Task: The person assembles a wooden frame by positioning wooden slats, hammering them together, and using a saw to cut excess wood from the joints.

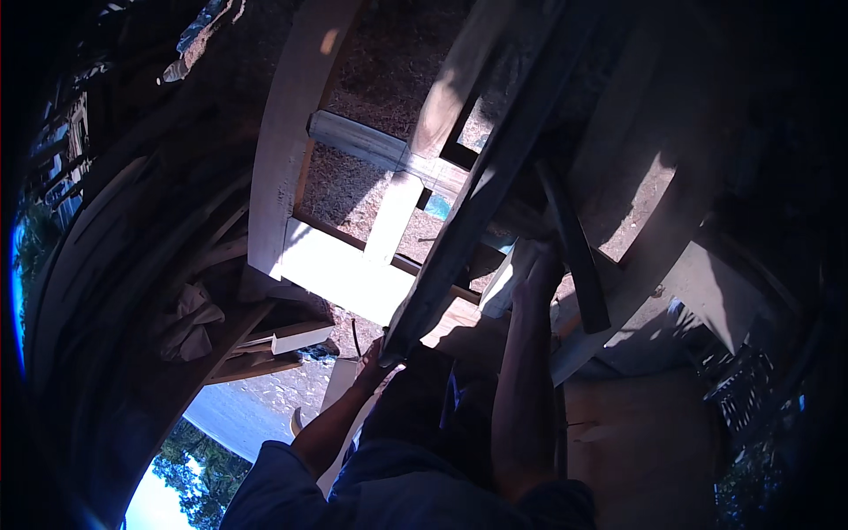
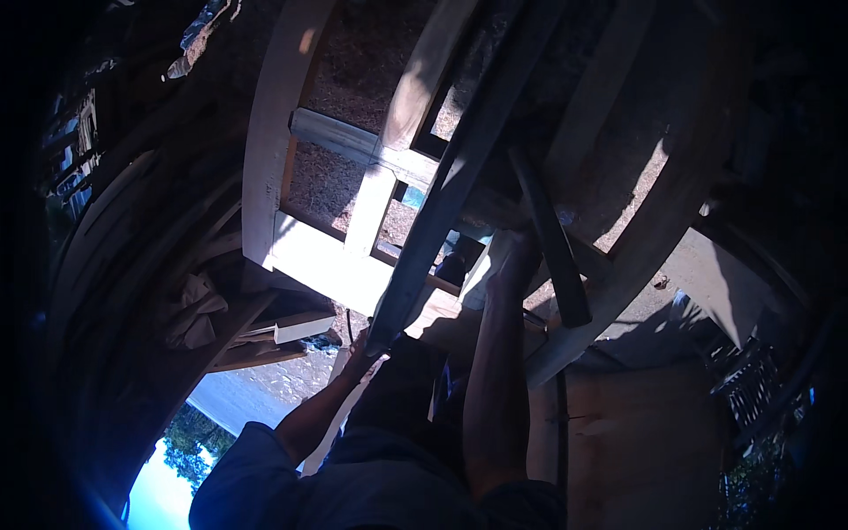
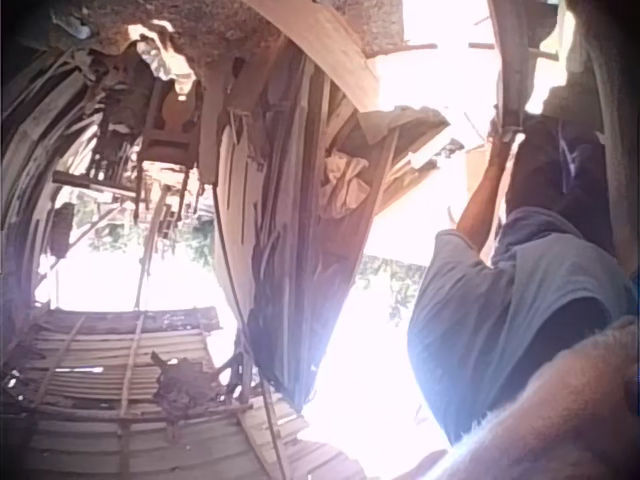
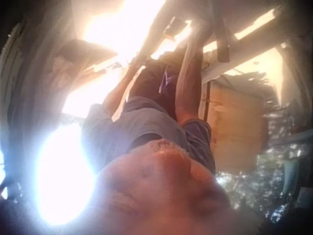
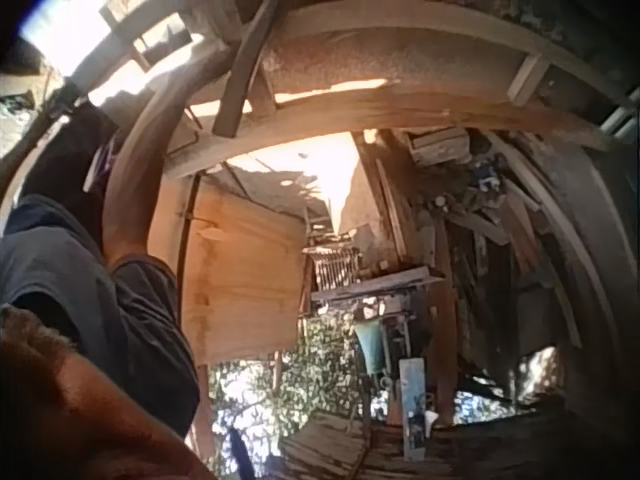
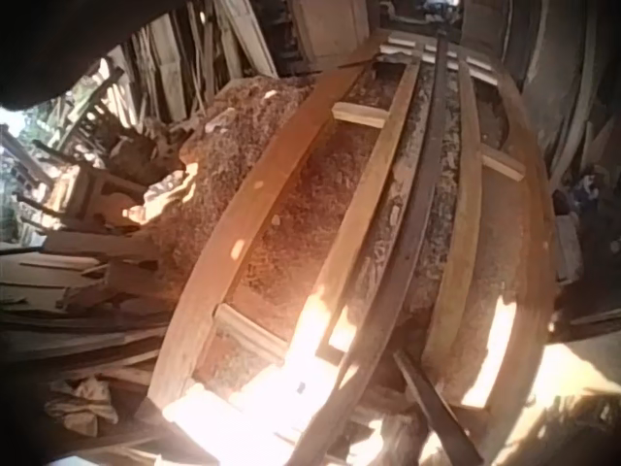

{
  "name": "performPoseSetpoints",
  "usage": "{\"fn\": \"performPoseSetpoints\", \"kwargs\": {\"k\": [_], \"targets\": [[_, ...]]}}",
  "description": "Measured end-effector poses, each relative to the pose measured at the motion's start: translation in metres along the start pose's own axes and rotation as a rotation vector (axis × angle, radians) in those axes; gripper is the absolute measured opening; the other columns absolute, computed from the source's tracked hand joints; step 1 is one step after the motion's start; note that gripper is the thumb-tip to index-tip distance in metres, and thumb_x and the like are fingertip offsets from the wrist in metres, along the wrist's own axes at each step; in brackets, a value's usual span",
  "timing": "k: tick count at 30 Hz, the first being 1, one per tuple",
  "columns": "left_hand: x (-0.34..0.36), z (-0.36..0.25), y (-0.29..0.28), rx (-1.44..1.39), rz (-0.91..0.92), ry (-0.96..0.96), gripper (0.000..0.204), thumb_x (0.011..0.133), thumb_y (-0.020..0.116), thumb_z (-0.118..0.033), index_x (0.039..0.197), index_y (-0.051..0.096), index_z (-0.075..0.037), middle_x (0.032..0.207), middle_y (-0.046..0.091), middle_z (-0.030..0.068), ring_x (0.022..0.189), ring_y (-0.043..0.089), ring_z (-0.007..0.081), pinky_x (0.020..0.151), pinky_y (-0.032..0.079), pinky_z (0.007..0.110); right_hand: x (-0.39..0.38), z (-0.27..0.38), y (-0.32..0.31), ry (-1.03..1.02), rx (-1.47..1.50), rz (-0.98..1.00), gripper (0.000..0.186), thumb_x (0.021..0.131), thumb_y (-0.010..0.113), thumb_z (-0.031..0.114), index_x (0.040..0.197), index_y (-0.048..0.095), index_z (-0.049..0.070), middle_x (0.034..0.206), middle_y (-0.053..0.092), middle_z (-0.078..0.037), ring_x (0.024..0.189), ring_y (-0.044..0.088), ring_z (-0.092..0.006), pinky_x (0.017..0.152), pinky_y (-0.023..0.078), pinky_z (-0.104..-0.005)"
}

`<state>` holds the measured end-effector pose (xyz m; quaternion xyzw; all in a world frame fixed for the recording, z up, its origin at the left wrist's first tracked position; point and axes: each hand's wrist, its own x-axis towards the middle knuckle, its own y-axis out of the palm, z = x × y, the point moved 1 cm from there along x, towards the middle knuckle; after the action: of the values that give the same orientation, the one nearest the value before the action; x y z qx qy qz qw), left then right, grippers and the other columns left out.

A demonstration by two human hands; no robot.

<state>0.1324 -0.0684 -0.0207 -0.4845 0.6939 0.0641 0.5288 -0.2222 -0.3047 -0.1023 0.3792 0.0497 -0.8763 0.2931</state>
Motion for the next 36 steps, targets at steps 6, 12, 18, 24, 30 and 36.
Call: {"fn": "performPoseSetpoints", "kwargs": {"k": [6,12,18,24,30,36], "targets": [[-0.005,0.000,-0.006,0.098,-0.050,0.061,0.080,0.074,0.088,-0.027,0.139,0.045,-0.009,0.123,0.061,0.0133,0.113,0.062,0.0302,0.093,0.051,0.039,-0.001,-0.004,0.002,0.030,0.131,0.074,0.057,0.080,0.053,-0.005,0.137,0.051,0.001,0.135,0.057,-0.015,0.121,0.059,-0.0246,0.105,0.048,-0.0356],[-0.006,-0.008,-0.004,0.091,-0.044,0.052,0.082,0.073,0.087,-0.035,0.139,0.046,-0.009,0.125,0.060,0.0139,0.115,0.061,0.0320,0.094,0.051,0.041,0.005,-0.005,-0.005,0.053,0.221,0.131,0.054,0.080,0.053,-0.005,0.134,0.054,0.002,0.129,0.061,-0.013,0.117,0.061,-0.0236,0.099,0.051,-0.0359],[-0.007,-0.001,0.005,0.000,0.018,-0.033,0.084,0.074,0.084,-0.044,0.140,0.044,-0.011,0.130,0.060,0.0136,0.118,0.060,0.0323,0.097,0.049,0.041,-0.007,-0.002,-0.050,0.326,0.150,0.050,0.039,0.091,0.062,0.009,0.129,0.057,0.002,0.123,0.063,-0.013,0.111,0.062,-0.0227,0.095,0.051,-0.0348],[0.008,0.002,0.002,0.118,0.025,0.015,0.084,0.079,0.079,-0.045,0.143,0.041,-0.008,0.123,0.063,0.0175,0.114,0.061,0.0366,0.093,0.050,0.044,-0.146,0.000,-0.088,-0.336,-0.547,0.190,0.036,0.094,0.064,0.012,0.125,0.055,-0.005,0.128,0.061,-0.016,0.115,0.060,-0.0265,0.098,0.050,-0.0390],[0.018,0.042,-0.011,0.097,-0.111,0.064,0.091,0.079,0.073,-0.060,0.140,0.043,0.001,0.118,0.066,0.0251,0.108,0.066,0.0379,0.089,0.053,0.042,-0.256,-0.042,-0.133,-0.912,-1.075,0.406,0.050,0.079,0.074,0.008,0.125,0.057,0.004,0.125,0.057,-0.019,0.121,0.053,-0.0390,0.101,0.044,-0.0499],[0.017,0.004,0.011,-0.024,-0.140,0.150,0.084,0.075,0.075,-0.062,0.133,0.055,-0.004,0.117,0.070,0.0172,0.108,0.068,0.0288,0.093,0.052,0.041,-0.070,0.093,-0.050,-1.499,-1.682,-0.285,0.069,0.076,0.066,0.012,0.143,0.047,0.007,0.124,0.059,-0.020,0.111,0.061,-0.0332,0.088,0.051,-0.0435]]}}
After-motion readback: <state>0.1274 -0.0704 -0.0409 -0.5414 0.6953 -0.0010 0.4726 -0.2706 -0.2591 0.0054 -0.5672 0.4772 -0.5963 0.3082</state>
